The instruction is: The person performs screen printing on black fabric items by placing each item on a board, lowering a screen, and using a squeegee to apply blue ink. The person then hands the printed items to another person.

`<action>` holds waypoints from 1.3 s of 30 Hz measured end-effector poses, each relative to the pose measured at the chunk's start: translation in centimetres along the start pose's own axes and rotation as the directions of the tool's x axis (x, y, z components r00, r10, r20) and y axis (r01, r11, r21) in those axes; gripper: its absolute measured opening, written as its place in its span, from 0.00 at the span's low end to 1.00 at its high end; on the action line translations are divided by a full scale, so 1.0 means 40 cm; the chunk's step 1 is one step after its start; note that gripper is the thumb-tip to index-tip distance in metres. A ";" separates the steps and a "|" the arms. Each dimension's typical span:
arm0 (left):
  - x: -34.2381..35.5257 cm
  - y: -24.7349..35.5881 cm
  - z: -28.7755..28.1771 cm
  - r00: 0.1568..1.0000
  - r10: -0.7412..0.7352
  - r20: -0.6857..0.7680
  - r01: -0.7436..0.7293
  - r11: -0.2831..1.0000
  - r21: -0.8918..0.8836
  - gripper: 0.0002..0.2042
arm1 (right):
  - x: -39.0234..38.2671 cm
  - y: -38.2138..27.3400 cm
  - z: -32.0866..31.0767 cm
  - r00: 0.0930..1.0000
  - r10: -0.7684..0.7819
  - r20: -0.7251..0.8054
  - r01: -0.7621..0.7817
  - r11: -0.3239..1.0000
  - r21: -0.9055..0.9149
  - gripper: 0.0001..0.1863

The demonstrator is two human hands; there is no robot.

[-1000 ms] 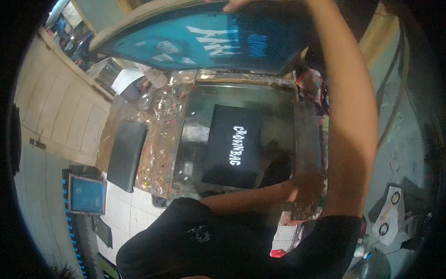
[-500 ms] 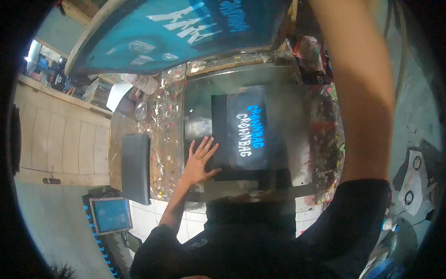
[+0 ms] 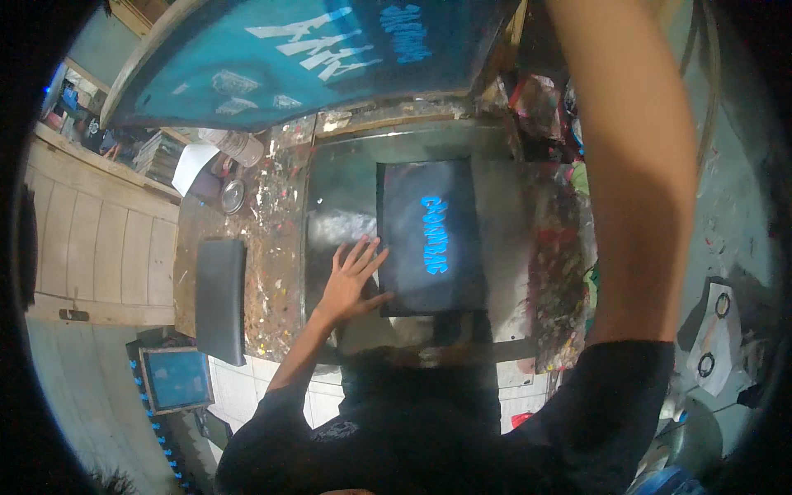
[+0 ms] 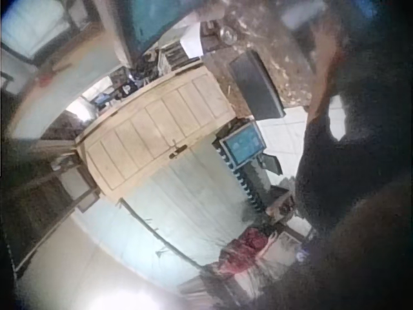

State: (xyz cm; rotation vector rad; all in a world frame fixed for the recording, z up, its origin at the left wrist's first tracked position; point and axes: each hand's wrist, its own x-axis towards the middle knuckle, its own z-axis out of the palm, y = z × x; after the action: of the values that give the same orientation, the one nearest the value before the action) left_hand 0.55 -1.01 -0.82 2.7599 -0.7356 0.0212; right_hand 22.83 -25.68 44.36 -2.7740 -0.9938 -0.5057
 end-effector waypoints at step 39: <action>-0.008 0.006 -0.005 0.999 -0.018 0.033 0.019 0.999 -0.037 0.45 | 0.037 0.038 0.013 0.997 -0.071 -0.021 0.071 0.997 -0.003 0.45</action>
State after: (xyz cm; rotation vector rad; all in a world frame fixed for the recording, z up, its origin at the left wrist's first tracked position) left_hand 0.17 -1.01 -0.58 2.7371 -0.7117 -0.0416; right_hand 25.01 -25.84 44.38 -2.7371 -1.0915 -0.5455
